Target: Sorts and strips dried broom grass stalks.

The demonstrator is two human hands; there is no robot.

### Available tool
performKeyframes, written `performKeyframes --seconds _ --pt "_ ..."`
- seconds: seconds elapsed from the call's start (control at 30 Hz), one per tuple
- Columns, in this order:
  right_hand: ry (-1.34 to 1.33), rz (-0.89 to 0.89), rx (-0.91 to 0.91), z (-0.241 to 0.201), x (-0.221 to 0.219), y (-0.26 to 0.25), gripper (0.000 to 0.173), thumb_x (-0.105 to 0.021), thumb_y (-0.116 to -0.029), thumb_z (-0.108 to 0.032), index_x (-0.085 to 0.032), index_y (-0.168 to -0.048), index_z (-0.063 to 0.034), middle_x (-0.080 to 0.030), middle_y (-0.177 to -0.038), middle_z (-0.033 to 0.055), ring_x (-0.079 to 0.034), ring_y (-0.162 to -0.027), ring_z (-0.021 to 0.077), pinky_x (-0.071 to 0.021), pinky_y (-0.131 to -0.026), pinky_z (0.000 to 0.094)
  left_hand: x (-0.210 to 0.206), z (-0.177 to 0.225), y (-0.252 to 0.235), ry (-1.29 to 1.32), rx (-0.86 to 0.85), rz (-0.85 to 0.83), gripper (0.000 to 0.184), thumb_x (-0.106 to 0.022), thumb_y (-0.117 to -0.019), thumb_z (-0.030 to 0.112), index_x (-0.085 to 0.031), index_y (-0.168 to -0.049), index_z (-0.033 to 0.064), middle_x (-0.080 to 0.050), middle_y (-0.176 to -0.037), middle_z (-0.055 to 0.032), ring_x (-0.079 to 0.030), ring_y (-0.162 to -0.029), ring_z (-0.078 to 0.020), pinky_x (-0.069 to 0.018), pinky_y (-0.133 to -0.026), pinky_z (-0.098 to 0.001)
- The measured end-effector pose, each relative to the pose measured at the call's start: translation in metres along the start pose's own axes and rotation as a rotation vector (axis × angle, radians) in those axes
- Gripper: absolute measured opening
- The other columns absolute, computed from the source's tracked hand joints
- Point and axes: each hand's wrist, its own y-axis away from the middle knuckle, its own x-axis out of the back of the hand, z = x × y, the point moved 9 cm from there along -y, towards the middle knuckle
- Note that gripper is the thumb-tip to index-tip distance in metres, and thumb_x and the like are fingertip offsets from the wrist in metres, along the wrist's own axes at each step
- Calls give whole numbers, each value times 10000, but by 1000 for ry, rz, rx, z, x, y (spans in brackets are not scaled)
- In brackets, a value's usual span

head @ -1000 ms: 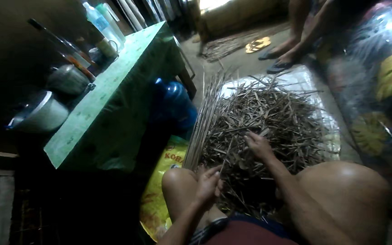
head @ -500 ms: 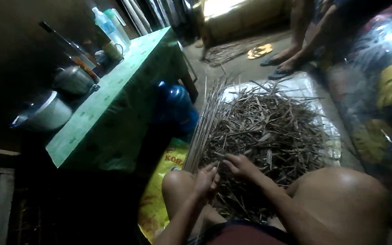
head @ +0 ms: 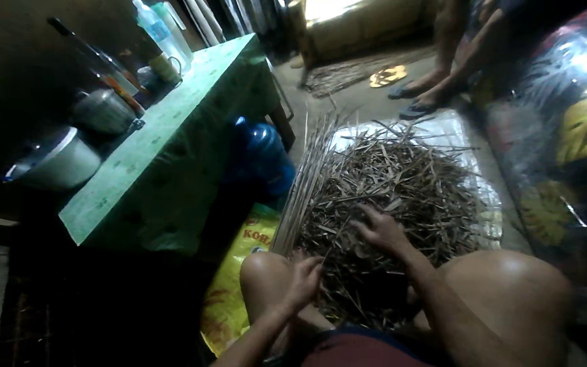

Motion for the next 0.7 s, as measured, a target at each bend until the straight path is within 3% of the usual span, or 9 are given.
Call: performKeyframes --seconds 0.03,0.1,0.17,0.23,0.33,0.43,0.53,0.6,0.7 --pt "25 -57 63 -13 -8 5 483 -598 -1013 -310 -585 -1403 -25 -716 -1015 240 -700 -892 412 -533 -835 620 2 5 -2 -202 -68 -19 343 -468 -1066 82 -599 -1351 -55 -713 -991 -144 -661 -727 -169 -569 -712 -332" --pt "102 -180 140 -33 -23 15 358 -601 -982 -240 -668 -1262 -29 -712 -959 216 -692 -878 407 -526 -801 626 1 14 -5 -454 -188 -51 331 -510 -1037 74 -625 -1327 -36 -722 -1059 -213 -719 -886 -297 -574 -861 -466" --pt "199 -282 146 -46 -30 24 294 -610 -980 -194 -682 -1213 -31 -715 -1005 225 -693 -950 429 -520 -836 639 1 24 -7 -590 -254 -61 318 -554 -1000 60 -653 -1296 1 -732 -1012 -205 -723 -917 -345 -557 -890 -530" --pt "289 -306 113 -48 -26 30 246 -608 -991 -180 -679 -1184 -45 -714 -1029 217 -694 -974 424 -523 -842 631 0 32 -9 -700 -325 -59 288 -557 -1010 101 -676 -1267 45 -738 -937 -172 -731 -856 -337 -576 -829 -536" --pt "323 -210 128 -45 -5 35 213 -598 -981 -137 -707 -1131 -31 -723 -1002 220 -701 -950 436 -528 -815 641 -7 51 -9 -855 -447 -23 282 -560 -1008 93 -687 -1259 76 -734 -920 -182 -735 -812 -371 -589 -743 -562" --pt "380 -146 146 -39 22 36 194 -602 -987 -138 -684 -1096 0 -711 -974 237 -701 -912 452 -530 -776 653 -7 80 -11 -893 -646 179 255 -626 -937 24 -740 -1164 48 -738 -899 -188 -743 -797 -372 -609 -700 -521" --pt "443 88 180 -24 78 45 161 -642 -944 -84 -694 -1062 12 -714 -914 225 -711 -813 442 -554 -697 647 7 107 -11 -786 -819 421 266 -633 -928 -3 -760 -1153 61 -727 -1180 -175 -683 -1149 -372 -561 -975 -483" --pt "502 287 99 -1 132 59 175 -632 -928 -64 -703 -1059 27 -713 -895 246 -708 -789 462 -543 -675 669 27 112 -11 -707 -842 549 266 -635 -947 44 -761 -1176 92 -679 -1309 -174 -599 -1284 -379 -497 -1067 -482" --pt "504 388 -288 64 200 96 243 -597 -975 -78 -679 -1155 63 -677 -1027 342 -655 -956 552 -474 -831 736 67 93 -17 -638 -727 591 250 -621 -971 88 -750 -1184 69 -638 -1361 -189 -534 -1347 -402 -456 -1105 -528"
